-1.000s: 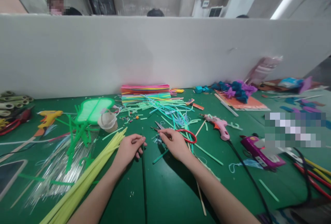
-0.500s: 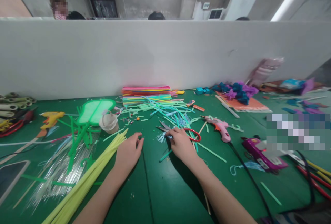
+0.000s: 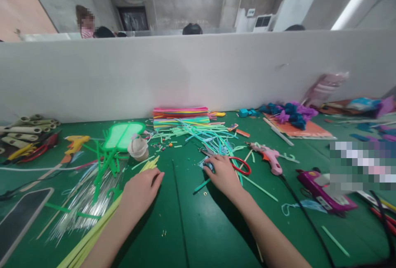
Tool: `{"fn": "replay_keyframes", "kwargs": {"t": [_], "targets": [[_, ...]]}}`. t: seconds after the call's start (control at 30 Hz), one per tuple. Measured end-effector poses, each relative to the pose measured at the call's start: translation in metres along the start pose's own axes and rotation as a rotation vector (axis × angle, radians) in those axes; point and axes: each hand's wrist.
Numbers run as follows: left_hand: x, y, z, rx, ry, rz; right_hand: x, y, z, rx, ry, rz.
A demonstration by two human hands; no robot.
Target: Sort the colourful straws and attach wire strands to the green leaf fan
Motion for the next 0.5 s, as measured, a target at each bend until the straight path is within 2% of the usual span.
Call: {"fn": "replay_keyframes", "kwargs": {"t": [0.13,0.17,0.23,0.33,0.4,0.5], "targets": [[-0.018,0.019,0.013,-0.007,0.005,0.009,0.001,-0.004,0.008,-0.008,0.020,-0.034],[-0.022,0.028,0.019,0.048,0.001,0.067,0.002,-0.005,0.009,-0.002,0.016,-0.044],[-0.028,0.051,0.031,0.231,0.013,0.275,0.002,-0.006,0.010,0.008,0.013,-0.055],[-0.033,0.087,0.039,0.325,0.169,0.562,0.001,-0.005,0.008,0.020,0.024,-0.045],[-0.033,0.105,0.035,0.296,0.209,0.571,0.000,-0.004,0.006,0.028,0.037,-0.034],[-0.033,0.120,0.023,0.233,0.221,0.491,0.000,-0.004,0.004,0.030,0.056,-0.031]]}}
Point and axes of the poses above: each hand's wrist, its own x-axis towards the middle knuckle, its own z-axis out of the back of the hand, y = z × x, and after that the axes turned 10 degrees about -z, right-handed
